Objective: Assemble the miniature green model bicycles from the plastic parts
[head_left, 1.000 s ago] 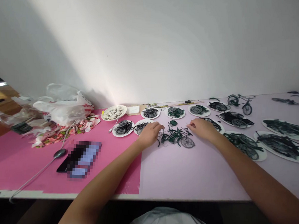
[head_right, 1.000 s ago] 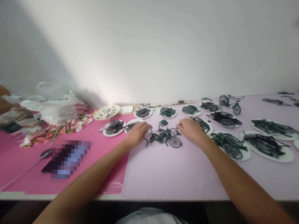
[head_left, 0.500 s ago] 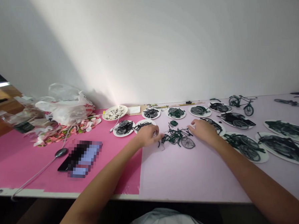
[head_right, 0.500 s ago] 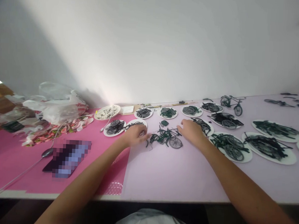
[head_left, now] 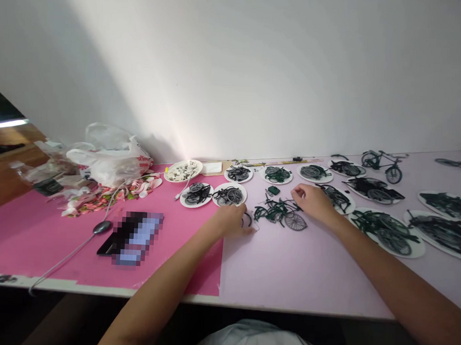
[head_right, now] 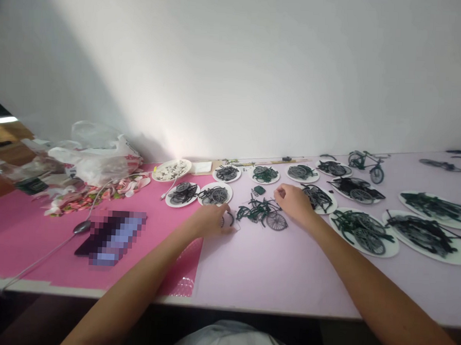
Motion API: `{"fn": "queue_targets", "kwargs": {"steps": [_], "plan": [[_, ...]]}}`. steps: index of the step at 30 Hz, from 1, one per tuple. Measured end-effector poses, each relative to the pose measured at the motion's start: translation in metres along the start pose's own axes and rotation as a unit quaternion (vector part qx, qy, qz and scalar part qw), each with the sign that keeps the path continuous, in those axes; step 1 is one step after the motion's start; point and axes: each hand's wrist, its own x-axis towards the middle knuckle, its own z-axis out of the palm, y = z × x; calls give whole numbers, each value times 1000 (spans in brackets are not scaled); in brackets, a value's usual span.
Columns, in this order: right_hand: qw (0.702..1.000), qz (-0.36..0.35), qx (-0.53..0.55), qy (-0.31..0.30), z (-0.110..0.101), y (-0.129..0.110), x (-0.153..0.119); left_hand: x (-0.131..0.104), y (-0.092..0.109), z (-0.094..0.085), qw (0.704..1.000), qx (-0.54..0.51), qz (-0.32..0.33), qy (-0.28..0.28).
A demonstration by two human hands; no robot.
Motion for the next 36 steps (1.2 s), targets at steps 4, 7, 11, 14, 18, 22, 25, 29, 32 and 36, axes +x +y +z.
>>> {"fn": "queue_targets", "kwargs": {"steps": [4, 7, 11, 14, 18, 22, 25, 29, 32, 36], "plan": [[1000, -11, 21, -10, 1, -2, -1, -2, 2, 1, 1000, -14, -7, -7], [999, -18, 32, -17, 2, -2, -1, -3, 3, 2, 1000, -21, -13, -7], [999, -19, 33, -34, 4, -2, 0, -2, 4, 2, 1000, -8, -25, 0], [998, -20, 44, -44, 4, -3, -1, -2, 4, 2, 999, 7, -36, -4], [996, -29, 63, -56, 4, -4, -2, -2, 5, 0, 999, 16, -28, -4], [993, -41, 84, -77, 7, -6, -3, -2, 5, 0, 1000, 23, -18, 2], [990, -48, 97, -88, 9, -7, -4, -1, 4, 1, 1000, 17, -14, 7], [985, -58, 128, -103, 10, -7, -4, 1, 4, 1, 1000, 15, -10, 5], [981, -79, 148, -98, 9, -8, -4, 2, 4, 0, 1000, 13, -11, 0], [974, -135, 160, -89, 10, -16, -10, 3, 4, 0, 1000, 15, -10, 6]]}}
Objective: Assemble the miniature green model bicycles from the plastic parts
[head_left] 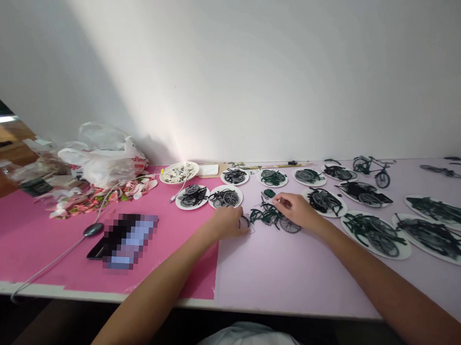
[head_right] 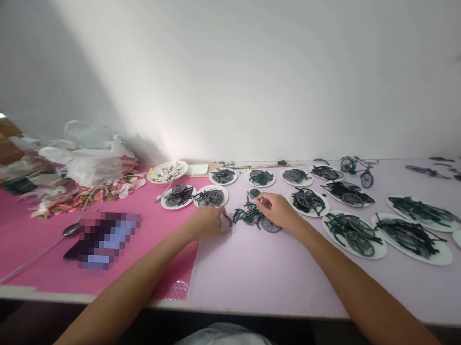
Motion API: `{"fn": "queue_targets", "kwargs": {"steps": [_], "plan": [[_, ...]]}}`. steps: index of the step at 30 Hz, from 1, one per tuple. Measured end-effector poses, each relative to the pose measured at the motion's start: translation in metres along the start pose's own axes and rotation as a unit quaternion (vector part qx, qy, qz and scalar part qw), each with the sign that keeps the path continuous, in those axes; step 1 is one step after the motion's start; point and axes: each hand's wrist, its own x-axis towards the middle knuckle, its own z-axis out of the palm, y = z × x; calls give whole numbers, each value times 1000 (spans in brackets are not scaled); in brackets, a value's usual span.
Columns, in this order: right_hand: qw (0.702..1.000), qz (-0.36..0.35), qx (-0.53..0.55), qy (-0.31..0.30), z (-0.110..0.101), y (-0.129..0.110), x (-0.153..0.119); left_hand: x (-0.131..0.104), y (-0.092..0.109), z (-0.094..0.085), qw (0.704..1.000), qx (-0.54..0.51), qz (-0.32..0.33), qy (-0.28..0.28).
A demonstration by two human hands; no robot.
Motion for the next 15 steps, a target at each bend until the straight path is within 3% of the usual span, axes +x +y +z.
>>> {"fn": "queue_targets", "kwargs": {"steps": [4, 9, 15], "plan": [[996, -90, -26, -2, 15, -23, -10, 2, -3, 3, 1000, -4, 8, 11], [984, -154, -42, -73, 37, -49, -24, 7, -7, 10, 999, -14, 13, 27], [982, -164, -42, -82, 42, -44, -25, 8, -12, 9, 999, -21, 24, 25]]}}
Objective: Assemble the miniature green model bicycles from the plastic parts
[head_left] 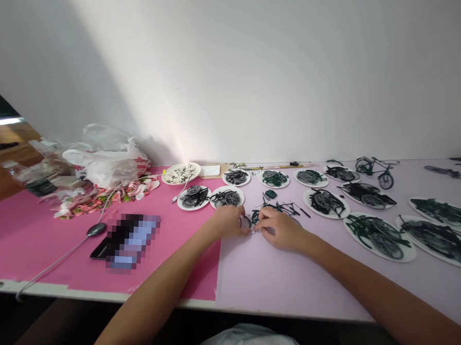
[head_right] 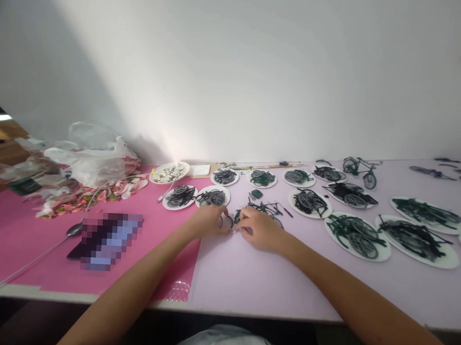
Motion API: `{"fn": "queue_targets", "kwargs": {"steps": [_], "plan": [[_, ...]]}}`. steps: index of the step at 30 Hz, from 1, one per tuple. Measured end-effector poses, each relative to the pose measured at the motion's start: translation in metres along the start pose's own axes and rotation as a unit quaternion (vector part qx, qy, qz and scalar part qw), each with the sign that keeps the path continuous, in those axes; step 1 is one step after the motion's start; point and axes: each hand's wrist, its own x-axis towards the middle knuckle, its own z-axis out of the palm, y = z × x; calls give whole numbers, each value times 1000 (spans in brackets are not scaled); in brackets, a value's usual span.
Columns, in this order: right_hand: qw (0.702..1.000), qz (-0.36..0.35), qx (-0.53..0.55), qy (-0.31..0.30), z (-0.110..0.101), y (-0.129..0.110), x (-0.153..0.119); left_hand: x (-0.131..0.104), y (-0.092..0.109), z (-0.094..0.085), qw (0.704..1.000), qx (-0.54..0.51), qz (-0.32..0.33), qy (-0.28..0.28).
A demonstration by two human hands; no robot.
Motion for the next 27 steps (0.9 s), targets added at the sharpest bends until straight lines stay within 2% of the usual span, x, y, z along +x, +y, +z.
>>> {"fn": "queue_targets", "kwargs": {"steps": [8, 13, 16, 19, 23, 27], "plan": [[998, -40, -58, -5, -2, 3, 2, 3, -4, 1, 1000, -2, -2, 12], [993, -46, -104, -6, -4, 3, 3, 2, -5, -5, 1000, -9, -8, 12], [994, -41, -96, 12, -3, 8, 3, -2, -5, -10, 999, -27, -13, 30], [996, -34, -76, 45, -3, 12, 4, -5, -2, -12, 997, -65, 9, 43], [997, 5, -29, 70, -8, 9, 6, -7, 5, -8, 994, -66, 49, 70], [987, 101, 107, 63, -11, 7, 9, -5, 9, -1, 989, -82, 67, 107]]}}
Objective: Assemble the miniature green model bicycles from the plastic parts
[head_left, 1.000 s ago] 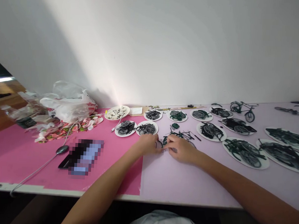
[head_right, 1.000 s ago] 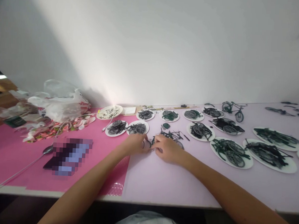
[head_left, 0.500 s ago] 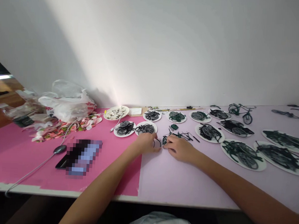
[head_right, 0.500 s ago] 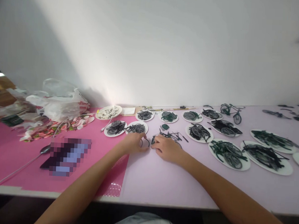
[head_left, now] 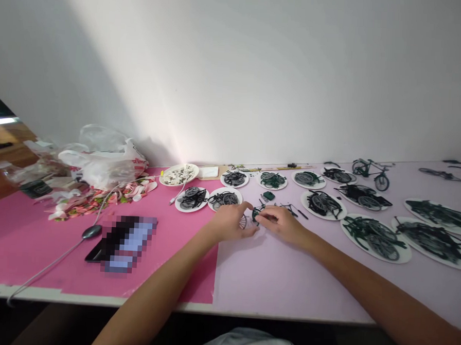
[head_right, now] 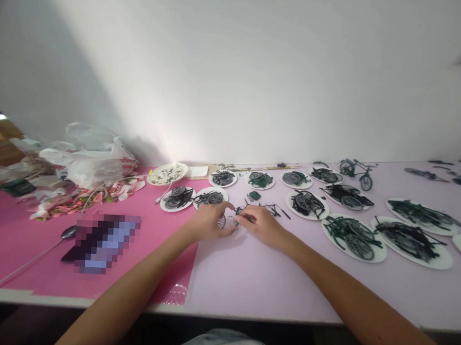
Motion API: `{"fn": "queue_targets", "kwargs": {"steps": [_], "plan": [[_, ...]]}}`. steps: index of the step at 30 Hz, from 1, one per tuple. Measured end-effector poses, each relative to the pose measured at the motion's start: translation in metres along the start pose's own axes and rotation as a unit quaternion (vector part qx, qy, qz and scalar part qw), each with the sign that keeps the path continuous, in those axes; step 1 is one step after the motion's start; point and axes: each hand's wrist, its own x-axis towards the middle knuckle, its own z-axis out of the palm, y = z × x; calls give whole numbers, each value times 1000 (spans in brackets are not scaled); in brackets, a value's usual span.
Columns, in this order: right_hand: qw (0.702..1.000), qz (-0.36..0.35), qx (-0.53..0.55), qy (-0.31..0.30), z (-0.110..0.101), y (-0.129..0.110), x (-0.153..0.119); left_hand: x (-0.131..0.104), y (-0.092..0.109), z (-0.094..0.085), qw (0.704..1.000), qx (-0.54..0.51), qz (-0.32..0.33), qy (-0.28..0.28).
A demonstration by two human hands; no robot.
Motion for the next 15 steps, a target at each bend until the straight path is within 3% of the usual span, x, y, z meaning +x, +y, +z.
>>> {"fn": "queue_targets", "kwargs": {"steps": [5, 15], "plan": [[993, 62, 99, -6, 1, 1, 2, 3, -3, 12, 997, -48, 8, 52], [998, 40, 31, 43, -7, 4, 4, 9, -8, 37, 956, -230, 61, 172]]}}
